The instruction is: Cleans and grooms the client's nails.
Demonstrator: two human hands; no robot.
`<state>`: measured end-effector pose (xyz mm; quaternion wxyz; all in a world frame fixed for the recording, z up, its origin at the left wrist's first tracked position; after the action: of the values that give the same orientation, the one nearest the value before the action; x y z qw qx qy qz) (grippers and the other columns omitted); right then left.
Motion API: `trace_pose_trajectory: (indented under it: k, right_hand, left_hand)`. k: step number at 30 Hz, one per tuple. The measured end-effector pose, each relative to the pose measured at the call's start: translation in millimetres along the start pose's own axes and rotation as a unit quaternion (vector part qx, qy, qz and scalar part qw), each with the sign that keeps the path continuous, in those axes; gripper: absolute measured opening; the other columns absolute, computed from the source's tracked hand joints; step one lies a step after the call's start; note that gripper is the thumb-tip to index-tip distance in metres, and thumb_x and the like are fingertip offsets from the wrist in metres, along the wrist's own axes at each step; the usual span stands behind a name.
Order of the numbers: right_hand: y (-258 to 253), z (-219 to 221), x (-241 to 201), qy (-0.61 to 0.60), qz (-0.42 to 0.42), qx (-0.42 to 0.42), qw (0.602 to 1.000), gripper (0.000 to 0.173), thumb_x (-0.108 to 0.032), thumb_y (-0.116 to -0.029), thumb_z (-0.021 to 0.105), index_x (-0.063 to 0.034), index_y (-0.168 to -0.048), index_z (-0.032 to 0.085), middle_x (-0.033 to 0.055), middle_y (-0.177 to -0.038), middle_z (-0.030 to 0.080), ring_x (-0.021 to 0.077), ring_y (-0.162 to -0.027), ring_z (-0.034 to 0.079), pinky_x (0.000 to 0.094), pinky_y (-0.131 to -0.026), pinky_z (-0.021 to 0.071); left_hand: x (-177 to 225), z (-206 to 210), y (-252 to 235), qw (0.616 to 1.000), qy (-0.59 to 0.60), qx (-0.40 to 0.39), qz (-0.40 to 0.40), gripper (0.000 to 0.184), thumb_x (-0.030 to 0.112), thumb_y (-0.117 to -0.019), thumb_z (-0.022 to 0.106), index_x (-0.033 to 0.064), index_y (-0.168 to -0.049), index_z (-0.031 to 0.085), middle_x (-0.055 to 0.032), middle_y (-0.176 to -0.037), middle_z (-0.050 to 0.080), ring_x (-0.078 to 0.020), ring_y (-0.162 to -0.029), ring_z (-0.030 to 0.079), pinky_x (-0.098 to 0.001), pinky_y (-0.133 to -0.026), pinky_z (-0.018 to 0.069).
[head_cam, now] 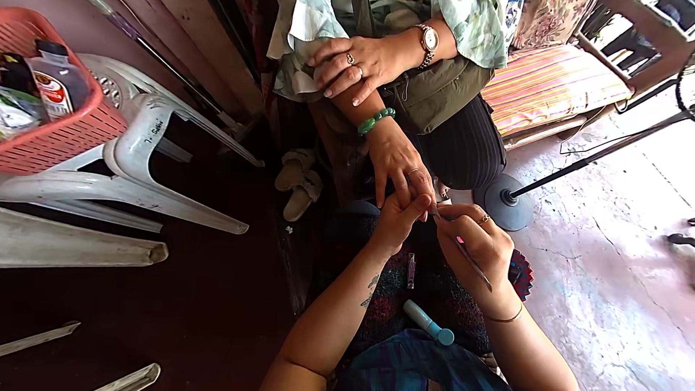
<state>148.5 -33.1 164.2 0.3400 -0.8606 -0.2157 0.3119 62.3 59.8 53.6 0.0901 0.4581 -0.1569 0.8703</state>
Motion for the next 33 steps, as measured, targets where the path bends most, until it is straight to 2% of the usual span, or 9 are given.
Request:
trace_pose_trajectory:
  k: [4, 14, 18, 22, 26, 30, 33]
  right_hand:
    - [1.8, 1.8, -5.4, 0.012, -0.015, -0.023, 1.0, 0.014, 0.001, -0.0918, 0.064, -0.0015, -0.079, 0.069, 0.0156, -0.099, 0.076, 0.0182, -0.096, 0.073, 0.0239, -0.079, 0.058]
    - [4.7, 5.7, -6.1, 0.037, -0.038, -0.013, 0.999, 0.015, 0.001, -0.0928, 0.063, -0.0017, -0.079, 0.069, 0.0161, -0.097, 0.075, 0.02, -0.095, 0.073, 0.0255, -0.079, 0.0584]
    - [6.2, 4.4, -9.5, 0.037, -0.049, -0.011, 0.998, 0.016, 0.001, -0.094, 0.063, -0.0019, -0.079, 0.067, 0.0165, -0.1, 0.076, 0.0214, -0.103, 0.074, 0.0265, -0.087, 0.0595]
    - [5.3, 5.8, -5.8, 0.035, -0.045, 0.001, 0.998, 0.015, 0.002, -0.0928, 0.063, -0.0018, -0.079, 0.068, 0.016, -0.097, 0.075, 0.02, -0.097, 0.073, 0.0254, -0.081, 0.0586]
    - [6.1, 5.5, -10.6, 0.041, -0.042, -0.02, 0.998, 0.016, 0.001, -0.0935, 0.062, -0.0022, -0.078, 0.067, 0.0168, -0.1, 0.076, 0.0221, -0.102, 0.074, 0.0267, -0.086, 0.0591]
    - [5.8, 6.1, -8.3, 0.041, -0.049, -0.005, 0.998, 0.016, 0.002, -0.0931, 0.063, -0.0019, -0.078, 0.068, 0.0162, -0.098, 0.075, 0.0205, -0.098, 0.073, 0.0254, -0.082, 0.0583]
    - [6.9, 5.5, -12.8, 0.047, -0.052, -0.017, 0.997, 0.016, 0.002, -0.0944, 0.062, -0.0021, -0.079, 0.066, 0.017, -0.1, 0.076, 0.0226, -0.103, 0.074, 0.0271, -0.088, 0.0594]
  left_hand:
    - [0.4, -0.6, -0.8, 1.0, 0.0, -0.003, 0.002, 0.016, 0.021, -0.0983, 0.066, 0.015, -0.084, 0.068, 0.0053, -0.074, 0.063, -0.0023, -0.068, 0.059, -0.0192, -0.067, 0.0509]
    - [-4.2, -3.5, -0.9, 1.0, -0.007, 0.0, 0.011, 0.016, 0.016, -0.0988, 0.064, 0.013, -0.084, 0.067, 0.0045, -0.074, 0.064, -0.0021, -0.068, 0.059, -0.0194, -0.068, 0.0512]
    - [-0.5, -3.1, -2.7, 1.0, 0.006, -0.006, 0.024, 0.017, 0.015, -0.1002, 0.062, 0.0105, -0.085, 0.07, 0.0038, -0.08, 0.068, -0.0024, -0.075, 0.062, -0.0207, -0.074, 0.0518]
    - [-3.6, -4.3, -1.8, 1.0, -0.01, 0.005, 0.008, 0.016, 0.015, -0.0995, 0.063, 0.0109, -0.085, 0.069, 0.0038, -0.077, 0.067, -0.0022, -0.072, 0.061, -0.0197, -0.071, 0.0517]
    - [-2.2, -3.9, -1.5, 1.0, -0.004, 0.001, 0.006, 0.016, 0.014, -0.0996, 0.062, 0.011, -0.085, 0.069, 0.0037, -0.077, 0.067, -0.0025, -0.072, 0.062, -0.02, -0.072, 0.0526]
    - [-3.1, -3.7, -1.7, 1.0, -0.004, 0.001, 0.006, 0.017, 0.015, -0.0996, 0.062, 0.0117, -0.084, 0.068, 0.0043, -0.074, 0.065, -0.0023, -0.069, 0.06, -0.0195, -0.069, 0.0516]
    - [-1.4, -2.9, -1.8, 1.0, 0.0, -0.003, 0.007, 0.018, 0.015, -0.0995, 0.063, 0.0112, -0.083, 0.069, 0.0037, -0.075, 0.066, -0.0025, -0.071, 0.061, -0.0196, -0.07, 0.0521]
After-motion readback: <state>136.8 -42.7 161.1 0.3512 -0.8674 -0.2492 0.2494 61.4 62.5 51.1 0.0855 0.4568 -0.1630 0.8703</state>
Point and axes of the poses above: each hand's wrist, its own y-axis away from the middle knuckle, its own z-axis out of the palm, x = y × z, the point moved 10 cm from there along -y, towards the middle knuckle
